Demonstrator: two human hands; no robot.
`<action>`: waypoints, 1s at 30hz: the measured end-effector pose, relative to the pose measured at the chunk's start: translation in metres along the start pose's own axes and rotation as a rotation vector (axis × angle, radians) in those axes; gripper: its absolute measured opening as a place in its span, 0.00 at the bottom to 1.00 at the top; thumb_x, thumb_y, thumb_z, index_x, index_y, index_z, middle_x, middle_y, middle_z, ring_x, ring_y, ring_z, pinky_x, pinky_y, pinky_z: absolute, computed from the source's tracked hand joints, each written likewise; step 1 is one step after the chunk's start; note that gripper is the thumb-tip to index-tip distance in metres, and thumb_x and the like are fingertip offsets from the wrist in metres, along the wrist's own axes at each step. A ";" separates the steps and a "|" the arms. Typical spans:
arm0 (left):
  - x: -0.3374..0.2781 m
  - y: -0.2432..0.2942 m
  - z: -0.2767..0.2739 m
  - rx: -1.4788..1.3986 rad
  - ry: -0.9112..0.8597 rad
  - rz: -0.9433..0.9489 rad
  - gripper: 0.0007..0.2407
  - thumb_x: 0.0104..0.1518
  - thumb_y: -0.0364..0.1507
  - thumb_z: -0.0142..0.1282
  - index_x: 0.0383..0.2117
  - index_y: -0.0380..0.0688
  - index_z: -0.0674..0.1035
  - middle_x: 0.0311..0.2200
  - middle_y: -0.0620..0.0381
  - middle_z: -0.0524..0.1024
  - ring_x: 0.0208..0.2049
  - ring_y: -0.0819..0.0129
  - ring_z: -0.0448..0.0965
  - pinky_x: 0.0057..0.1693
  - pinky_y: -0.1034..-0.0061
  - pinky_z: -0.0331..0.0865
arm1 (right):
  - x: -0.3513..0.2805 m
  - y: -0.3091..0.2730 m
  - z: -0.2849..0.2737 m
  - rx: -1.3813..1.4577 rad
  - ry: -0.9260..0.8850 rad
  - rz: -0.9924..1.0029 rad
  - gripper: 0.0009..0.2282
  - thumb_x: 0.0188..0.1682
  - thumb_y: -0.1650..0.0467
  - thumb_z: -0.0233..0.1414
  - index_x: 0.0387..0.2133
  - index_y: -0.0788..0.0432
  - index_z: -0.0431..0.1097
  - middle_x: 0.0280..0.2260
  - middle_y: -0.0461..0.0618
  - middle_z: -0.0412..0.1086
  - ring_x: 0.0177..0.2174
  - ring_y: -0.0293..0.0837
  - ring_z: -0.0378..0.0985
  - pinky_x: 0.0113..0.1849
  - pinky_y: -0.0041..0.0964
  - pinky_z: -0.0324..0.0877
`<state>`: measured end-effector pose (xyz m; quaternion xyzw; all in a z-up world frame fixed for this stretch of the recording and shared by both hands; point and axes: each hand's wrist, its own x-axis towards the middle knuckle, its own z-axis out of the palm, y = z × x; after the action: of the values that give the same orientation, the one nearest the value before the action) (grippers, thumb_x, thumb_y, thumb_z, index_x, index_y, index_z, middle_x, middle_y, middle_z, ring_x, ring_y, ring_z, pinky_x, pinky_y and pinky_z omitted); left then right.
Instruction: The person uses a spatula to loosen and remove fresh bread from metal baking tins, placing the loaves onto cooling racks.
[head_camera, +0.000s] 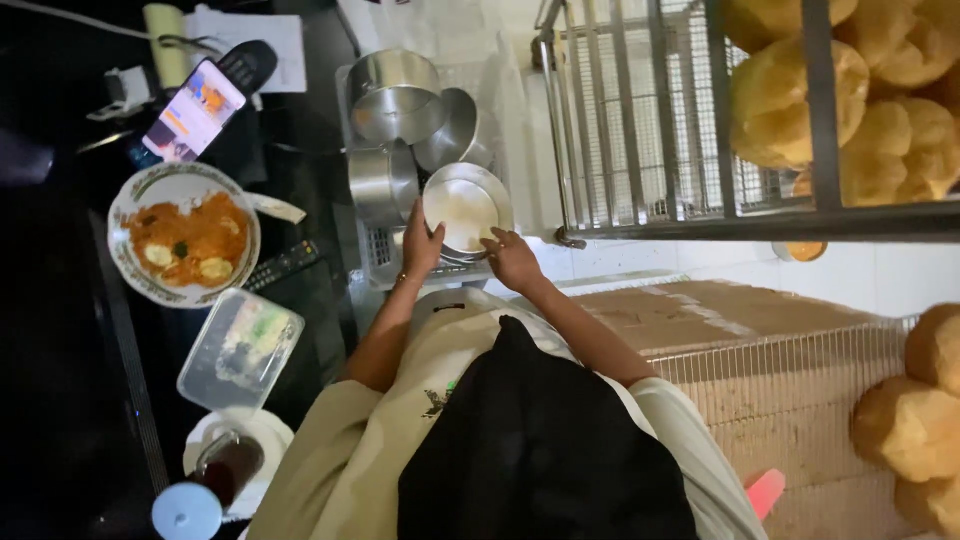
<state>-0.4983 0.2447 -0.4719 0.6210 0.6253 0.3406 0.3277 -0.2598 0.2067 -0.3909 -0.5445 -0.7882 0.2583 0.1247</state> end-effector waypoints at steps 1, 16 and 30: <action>0.001 0.003 -0.001 -0.002 -0.015 0.011 0.34 0.57 0.28 0.63 0.70 0.36 0.57 0.65 0.32 0.63 0.65 0.39 0.65 0.66 0.61 0.62 | -0.004 0.000 -0.002 0.000 0.010 0.016 0.16 0.44 0.72 0.56 0.48 0.58 0.74 0.55 0.64 0.68 0.50 0.63 0.73 0.52 0.52 0.68; -0.002 0.289 0.063 0.432 -0.527 0.387 0.37 0.55 0.43 0.62 0.69 0.46 0.58 0.68 0.26 0.48 0.68 0.23 0.41 0.66 0.37 0.45 | -0.125 -0.002 -0.157 0.252 0.371 0.189 0.18 0.45 0.71 0.59 0.50 0.58 0.72 0.63 0.63 0.60 0.58 0.62 0.67 0.57 0.51 0.65; -0.237 0.445 0.260 -0.262 -1.233 0.833 0.10 0.63 0.32 0.59 0.48 0.45 0.82 0.48 0.50 0.83 0.53 0.53 0.81 0.61 0.67 0.71 | -0.460 -0.005 -0.190 0.200 0.964 0.769 0.10 0.46 0.74 0.58 0.41 0.61 0.79 0.55 0.55 0.71 0.49 0.55 0.77 0.49 0.45 0.73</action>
<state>-0.0319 0.0114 -0.2480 0.8399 -0.0036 0.0989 0.5336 -0.0003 -0.1674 -0.1901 -0.8304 -0.3626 0.0825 0.4150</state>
